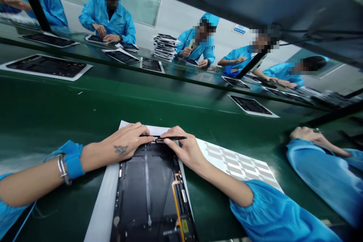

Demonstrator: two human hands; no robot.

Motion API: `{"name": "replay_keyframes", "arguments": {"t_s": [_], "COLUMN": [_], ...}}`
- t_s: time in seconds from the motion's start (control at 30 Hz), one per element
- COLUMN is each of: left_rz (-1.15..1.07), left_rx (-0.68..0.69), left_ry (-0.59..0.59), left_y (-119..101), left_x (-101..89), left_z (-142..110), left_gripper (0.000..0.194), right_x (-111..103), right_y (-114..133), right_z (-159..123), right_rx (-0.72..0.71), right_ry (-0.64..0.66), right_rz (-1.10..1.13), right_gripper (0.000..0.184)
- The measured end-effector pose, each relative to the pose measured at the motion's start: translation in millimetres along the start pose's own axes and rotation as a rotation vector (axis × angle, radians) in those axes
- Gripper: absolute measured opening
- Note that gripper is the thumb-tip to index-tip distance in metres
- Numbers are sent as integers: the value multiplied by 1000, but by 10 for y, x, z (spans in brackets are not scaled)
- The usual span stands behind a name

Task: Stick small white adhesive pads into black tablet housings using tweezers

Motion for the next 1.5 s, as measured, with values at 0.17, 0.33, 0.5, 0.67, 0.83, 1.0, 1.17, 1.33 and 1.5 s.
{"name": "replay_keyframes", "arguments": {"t_s": [0.17,0.33,0.5,0.67,0.83,1.0,1.17,1.33,1.5], "left_rz": [46,121,141,136,131,143,155,144,171], "left_rx": [39,60,54,45,42,35,41,65,69], "left_ry": [-66,-31,-13,8,4,22,20,21,110], "left_y": [-57,-93,-67,-51,-44,-49,-69,-85,-159], "left_x": [-14,6,36,71,76,64,50,3,-36], "left_z": [23,44,60,51,50,60,71,56,176], "left_gripper": [44,55,56,55,52,52,53,53,49], "right_x": [-246,-320,-247,-245,-237,-235,-245,-299,-444], "right_y": [-283,-507,-528,-509,-543,-566,-549,-473,-277], "right_z": [-138,-250,-241,-252,-259,-261,-251,-221,-128], "right_rx": [367,617,655,604,593,588,565,507,353], "right_ry": [-150,-249,-236,-291,-257,-236,-226,-217,-285], "right_rz": [69,268,342,395,319,277,227,105,62], "right_gripper": [42,52,53,47,48,49,49,47,41]}}
Point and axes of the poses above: each hand's wrist, its own z-axis towards the middle knuckle, its own x-axis out of the palm, y = z × x, the point moved 6 cm from there along z, towards the middle knuckle, and after that the axes turned 3 degrees about -z, right-handed, at the moved point
